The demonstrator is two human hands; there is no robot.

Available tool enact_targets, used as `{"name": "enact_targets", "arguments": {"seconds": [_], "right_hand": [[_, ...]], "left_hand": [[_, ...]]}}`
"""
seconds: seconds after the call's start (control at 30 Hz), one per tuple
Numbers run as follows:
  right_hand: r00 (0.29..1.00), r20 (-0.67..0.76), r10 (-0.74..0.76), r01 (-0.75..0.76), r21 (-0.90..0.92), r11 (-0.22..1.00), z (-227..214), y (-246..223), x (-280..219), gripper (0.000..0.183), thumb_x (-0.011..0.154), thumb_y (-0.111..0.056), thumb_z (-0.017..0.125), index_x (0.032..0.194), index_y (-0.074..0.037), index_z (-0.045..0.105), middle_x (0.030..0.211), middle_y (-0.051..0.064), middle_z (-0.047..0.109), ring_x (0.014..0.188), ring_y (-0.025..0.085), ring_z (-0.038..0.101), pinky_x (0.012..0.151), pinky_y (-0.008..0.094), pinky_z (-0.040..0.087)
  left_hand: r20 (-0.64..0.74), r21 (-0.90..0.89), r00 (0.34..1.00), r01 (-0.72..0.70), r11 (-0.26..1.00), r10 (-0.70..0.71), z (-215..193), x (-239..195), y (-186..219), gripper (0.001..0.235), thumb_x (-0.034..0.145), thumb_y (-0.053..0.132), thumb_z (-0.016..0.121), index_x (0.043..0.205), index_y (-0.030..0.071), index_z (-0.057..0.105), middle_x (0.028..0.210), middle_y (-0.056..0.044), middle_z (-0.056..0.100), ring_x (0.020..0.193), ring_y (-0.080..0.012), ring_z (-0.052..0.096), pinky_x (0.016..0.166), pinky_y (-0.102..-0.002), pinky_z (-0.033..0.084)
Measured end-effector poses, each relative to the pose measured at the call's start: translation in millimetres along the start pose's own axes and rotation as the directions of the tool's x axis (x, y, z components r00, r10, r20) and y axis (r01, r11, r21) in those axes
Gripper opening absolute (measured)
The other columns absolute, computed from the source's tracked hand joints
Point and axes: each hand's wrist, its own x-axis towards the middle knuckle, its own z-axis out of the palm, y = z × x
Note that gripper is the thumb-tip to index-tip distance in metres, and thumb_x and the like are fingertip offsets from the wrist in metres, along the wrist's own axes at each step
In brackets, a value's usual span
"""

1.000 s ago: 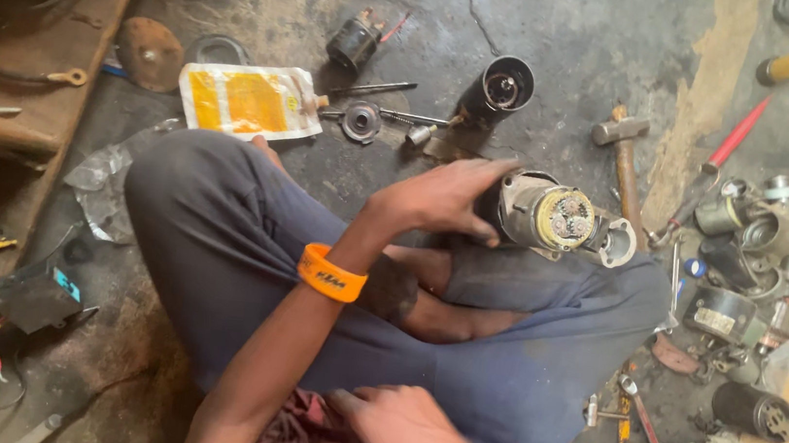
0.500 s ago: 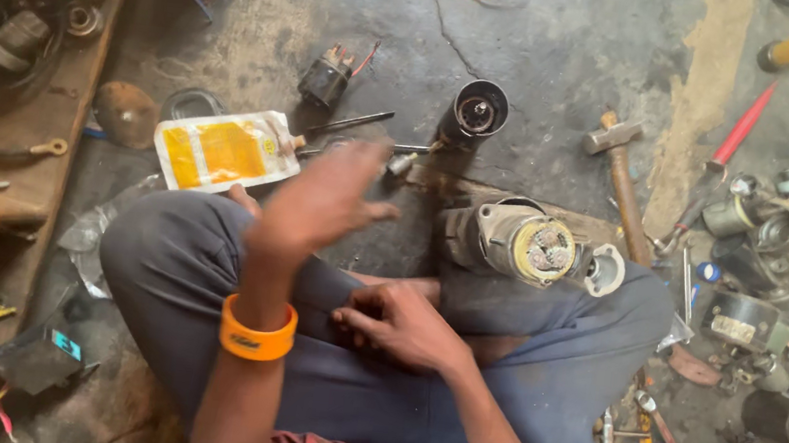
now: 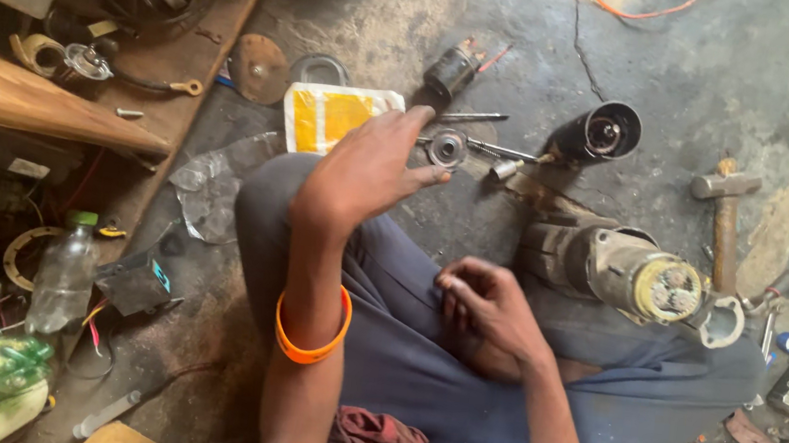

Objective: The person applies lubricant from a pouch to the internal components of a disassembled motor. They then insert a cylindrical metal housing into the motor assembly and rotate the shaft to test the fit. The person continues to handle the motor parts and apply more lubricant to a small component.

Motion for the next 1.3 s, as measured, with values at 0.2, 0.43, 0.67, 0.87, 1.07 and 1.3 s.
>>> {"name": "enact_targets", "arguments": {"seconds": [0.2, 0.43, 0.67, 0.87, 1.07, 1.3], "right_hand": [[0.853, -0.271, -0.446, 0.266, -0.511, 0.818, 1.6, -23.7, 61.6, 0.05, 0.087, -0.016, 0.076, 0.132, -0.006, 0.059, 0.124, 0.011, 0.065, 0.095, 0.021, 0.07, 0.072, 0.033, 0.06], [0.703, -0.132, -0.699, 0.226, -0.89, 0.395, 4.6, -6.3, 149.7, 0.055, 0.09, -0.009, 0.069, 0.141, -0.008, 0.05, 0.144, 0.023, 0.052, 0.125, 0.046, 0.058, 0.102, 0.049, 0.051], [0.823, -0.319, -0.47, 0.021, -0.81, 0.586, 23.8, 11.2, 105.1, 0.065, 0.078, -0.023, 0.079, 0.134, -0.006, 0.05, 0.121, 0.027, 0.054, 0.1, 0.047, 0.063, 0.079, 0.053, 0.054], [0.825, -0.316, -0.469, 0.119, -0.713, 0.691, 16.7, 24.0, 61.8, 0.026, 0.085, -0.021, 0.078, 0.106, -0.008, 0.071, 0.095, 0.014, 0.071, 0.089, 0.033, 0.07, 0.076, 0.043, 0.055], [0.865, -0.471, -0.17, -0.032, -0.391, 0.92, 4.3, 38.9, 40.7, 0.036, 0.085, -0.025, 0.078, 0.116, -0.009, 0.071, 0.088, 0.011, 0.075, 0.067, 0.018, 0.066, 0.065, 0.035, 0.054], [0.846, -0.449, -0.288, 0.09, -0.413, 0.906, -5.7, 28.3, 38.0, 0.033, 0.091, -0.019, 0.074, 0.123, -0.012, 0.067, 0.092, 0.01, 0.076, 0.075, 0.019, 0.071, 0.069, 0.036, 0.056]], "left_hand": [[0.081, -0.045, 0.989, 0.127, 0.991, -0.123, -14.2, 7.3, -5.3, 0.064, 0.086, 0.038, 0.077, 0.133, 0.001, 0.053, 0.115, -0.026, 0.066, 0.115, -0.0419, 0.061, 0.097, -0.049, 0.048], [-0.017, -0.124, 1.0, 0.014, 0.992, -0.017, -1.9, 6.6, -21.2, 0.066, 0.087, 0.036, 0.076, 0.136, -0.002, 0.053, 0.12, -0.028, 0.065, 0.116, -0.0438, 0.06, 0.097, -0.049, 0.048], [0.049, -0.107, 0.997, 0.067, 0.992, -0.063, -4.0, 10.5, -20.9, 0.068, 0.086, 0.04, 0.075, 0.136, 0.0, 0.053, 0.123, -0.027, 0.064, 0.12, -0.0426, 0.058, 0.1, -0.049, 0.046], [0.039, -0.079, 0.997, 0.066, 0.995, -0.063, -0.8, 10.0, -18.5, 0.069, 0.086, 0.042, 0.076, 0.135, -0.001, 0.053, 0.124, -0.028, 0.064, 0.121, -0.0426, 0.058, 0.101, -0.049, 0.046], [0.059, -0.001, 0.993, 0.101, 0.995, -0.101, 4.3, 13.5, -9.5, 0.066, 0.087, 0.042, 0.075, 0.133, 0.0, 0.054, 0.122, -0.028, 0.065, 0.12, -0.0436, 0.058, 0.098, -0.05, 0.046], [0.103, 0.1, 0.989, 0.097, 0.99, -0.107, 26.3, 24.5, 4.1, 0.061, 0.086, 0.042, 0.077, 0.126, 0.001, 0.057, 0.115, -0.027, 0.067, 0.113, -0.0449, 0.059, 0.093, -0.052, 0.047]]}}
